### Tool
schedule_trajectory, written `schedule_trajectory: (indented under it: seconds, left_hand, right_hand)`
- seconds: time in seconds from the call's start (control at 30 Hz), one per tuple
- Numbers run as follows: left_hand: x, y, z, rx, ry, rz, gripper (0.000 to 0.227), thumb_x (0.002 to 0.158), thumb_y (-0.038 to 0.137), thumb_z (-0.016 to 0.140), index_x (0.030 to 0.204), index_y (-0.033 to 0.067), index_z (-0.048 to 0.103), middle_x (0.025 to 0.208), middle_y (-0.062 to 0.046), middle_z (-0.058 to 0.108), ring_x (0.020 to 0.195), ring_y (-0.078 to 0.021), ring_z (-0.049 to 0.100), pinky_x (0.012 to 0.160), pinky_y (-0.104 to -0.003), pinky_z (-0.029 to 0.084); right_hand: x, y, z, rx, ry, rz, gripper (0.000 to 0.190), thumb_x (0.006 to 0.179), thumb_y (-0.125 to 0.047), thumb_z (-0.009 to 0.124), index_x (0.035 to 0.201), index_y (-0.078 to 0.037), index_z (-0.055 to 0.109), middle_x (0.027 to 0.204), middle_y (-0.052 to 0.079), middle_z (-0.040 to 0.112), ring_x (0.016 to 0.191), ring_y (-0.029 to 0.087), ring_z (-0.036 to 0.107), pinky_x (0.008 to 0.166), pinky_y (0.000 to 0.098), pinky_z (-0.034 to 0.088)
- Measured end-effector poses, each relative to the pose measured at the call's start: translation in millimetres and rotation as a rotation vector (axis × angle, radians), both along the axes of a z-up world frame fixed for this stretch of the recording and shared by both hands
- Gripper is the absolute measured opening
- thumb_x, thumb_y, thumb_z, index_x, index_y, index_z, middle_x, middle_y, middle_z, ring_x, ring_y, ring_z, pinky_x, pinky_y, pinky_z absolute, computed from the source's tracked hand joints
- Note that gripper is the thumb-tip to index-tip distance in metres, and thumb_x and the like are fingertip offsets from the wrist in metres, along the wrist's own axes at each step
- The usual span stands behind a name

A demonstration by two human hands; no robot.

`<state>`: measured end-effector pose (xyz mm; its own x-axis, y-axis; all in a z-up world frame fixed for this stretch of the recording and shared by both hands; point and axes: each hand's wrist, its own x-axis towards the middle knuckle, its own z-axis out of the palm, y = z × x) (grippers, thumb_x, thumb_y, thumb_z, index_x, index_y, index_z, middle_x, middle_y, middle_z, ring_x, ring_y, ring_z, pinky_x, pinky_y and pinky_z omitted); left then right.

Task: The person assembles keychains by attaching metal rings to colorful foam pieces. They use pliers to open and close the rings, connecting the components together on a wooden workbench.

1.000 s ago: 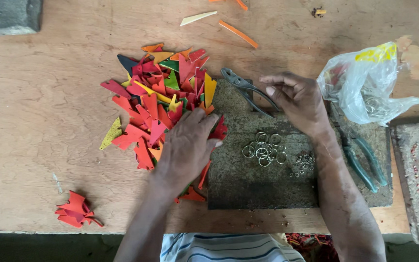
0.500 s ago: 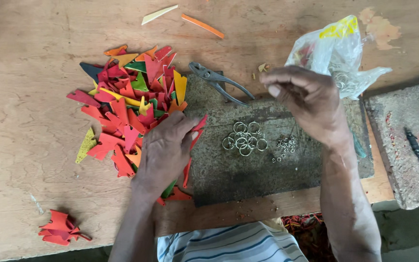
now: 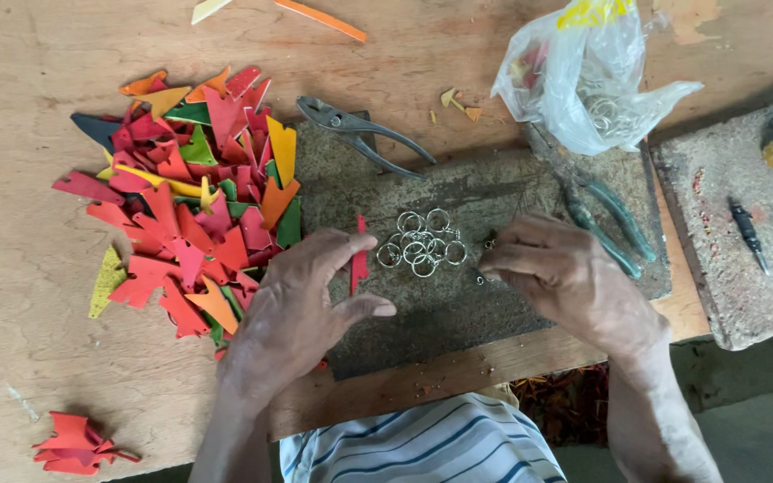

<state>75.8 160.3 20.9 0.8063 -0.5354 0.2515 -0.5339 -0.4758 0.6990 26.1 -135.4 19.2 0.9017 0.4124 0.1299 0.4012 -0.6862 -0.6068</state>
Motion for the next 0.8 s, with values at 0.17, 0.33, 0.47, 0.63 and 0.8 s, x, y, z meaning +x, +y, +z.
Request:
schedule_trajectory:
  seconds: [0.17, 0.33, 0.47, 0.63, 0.8]
  left_hand:
    - [-0.8, -11.6, -3.8, -0.075, 0.259, 0.054, 0.031, 0.088, 0.023, 0.079, 0.113, 0.0048, 0.072, 0.099, -0.010, 0.075, 0.087, -0.0224, 0.075, 0.079, -0.035, 0.059]
    - [-7.2, -23.3, -16.6, -0.376, 0.550, 0.157, 0.016, 0.095, 0.006, 0.069, 0.111, 0.0028, 0.068, 0.096, -0.007, 0.077, 0.086, -0.0114, 0.077, 0.073, -0.026, 0.064]
    - [-6.9, -28.0, -19.5, -0.551, 0.642, 0.187, 0.033, 0.095, -0.001, 0.066, 0.126, 0.0033, 0.060, 0.103, -0.005, 0.076, 0.088, -0.0090, 0.075, 0.075, -0.023, 0.063]
    - [-9.0, -31.9, -19.9, -0.502, 0.455, 0.128, 0.027, 0.094, 0.001, 0.070, 0.121, 0.0017, 0.070, 0.101, -0.006, 0.074, 0.086, -0.0112, 0.076, 0.071, -0.025, 0.064]
    - [-10.9, -25.9, -25.0, -0.451, 0.301, 0.107, 0.015, 0.096, 0.006, 0.075, 0.110, 0.0007, 0.072, 0.093, -0.007, 0.074, 0.080, -0.0122, 0.075, 0.067, -0.026, 0.061]
  right_hand:
    - [-8.1, 8.0, -5.8, -0.110, -0.044, 0.009, 0.019, 0.078, -0.004, 0.080, 0.097, -0.008, 0.080, 0.093, 0.005, 0.073, 0.085, 0.019, 0.068, 0.069, 0.0297, 0.062]
    - [-10.6, 14.5, -5.2, -0.159, -0.088, -0.004, 0.024, 0.072, 0.002, 0.077, 0.095, -0.004, 0.073, 0.098, 0.007, 0.070, 0.092, 0.024, 0.068, 0.079, 0.0338, 0.062]
    - [-9.1, 9.6, -16.3, 0.016, -0.163, 0.004, 0.021, 0.081, 0.011, 0.062, 0.096, -0.004, 0.066, 0.102, 0.008, 0.071, 0.092, 0.023, 0.071, 0.078, 0.0305, 0.063]
    - [0.5, 13.1, -36.2, 0.490, -0.088, -0.099, 0.015, 0.101, 0.010, 0.061, 0.108, -0.003, 0.064, 0.097, 0.006, 0.072, 0.079, 0.013, 0.074, 0.069, 0.0238, 0.062]
    - [5.0, 44.4, -35.8, 0.661, 0.056, -0.178, 0.016, 0.095, 0.009, 0.069, 0.107, -0.002, 0.068, 0.102, 0.009, 0.071, 0.090, 0.013, 0.073, 0.075, 0.0257, 0.065]
